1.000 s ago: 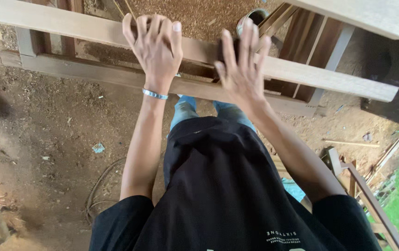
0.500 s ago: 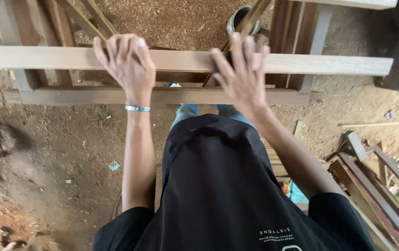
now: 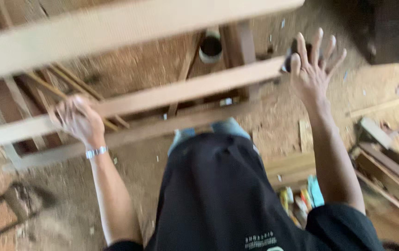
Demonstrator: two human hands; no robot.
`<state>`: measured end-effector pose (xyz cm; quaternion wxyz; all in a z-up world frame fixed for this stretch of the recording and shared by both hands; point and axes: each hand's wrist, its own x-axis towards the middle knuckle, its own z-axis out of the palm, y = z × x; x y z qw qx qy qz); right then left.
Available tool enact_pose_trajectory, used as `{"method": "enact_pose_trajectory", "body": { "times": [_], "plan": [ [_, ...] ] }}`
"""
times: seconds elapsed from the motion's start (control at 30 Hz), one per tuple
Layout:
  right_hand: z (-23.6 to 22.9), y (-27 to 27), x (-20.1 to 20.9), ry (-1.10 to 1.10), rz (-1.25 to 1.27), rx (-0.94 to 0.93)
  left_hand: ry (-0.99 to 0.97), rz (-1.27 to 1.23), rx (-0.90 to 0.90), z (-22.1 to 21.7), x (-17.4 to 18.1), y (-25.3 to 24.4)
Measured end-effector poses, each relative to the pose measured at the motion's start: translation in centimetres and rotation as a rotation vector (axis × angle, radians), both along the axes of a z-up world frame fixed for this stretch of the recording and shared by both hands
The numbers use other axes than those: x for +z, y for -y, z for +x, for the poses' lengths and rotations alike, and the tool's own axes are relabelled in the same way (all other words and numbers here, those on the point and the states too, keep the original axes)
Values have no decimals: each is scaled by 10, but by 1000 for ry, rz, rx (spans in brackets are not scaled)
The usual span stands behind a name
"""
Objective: The person sands several wooden planks by hand using a piece of sandpaper, moving their hands back and forth along the surfaces and edges of the wood.
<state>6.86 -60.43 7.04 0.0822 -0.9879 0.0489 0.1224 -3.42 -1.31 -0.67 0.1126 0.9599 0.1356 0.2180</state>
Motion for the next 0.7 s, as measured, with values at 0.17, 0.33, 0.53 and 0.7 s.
{"method": "enact_pose_trajectory", "body": {
  "times": [0.17,0.33,0.53,0.7],
  "plan": [
    [36,10,-23,58,-17,-138,-131,-46,92,0,13,7],
    [53,-47,-35,-48,25,67,-49,4,109,0,18,20],
    [57,-72,-27,-203,3,130,-17,-16,178,2,13,20],
    [61,-71,-30,-365,-87,107,-49,-6,216,8,15,19]
  ]
}}
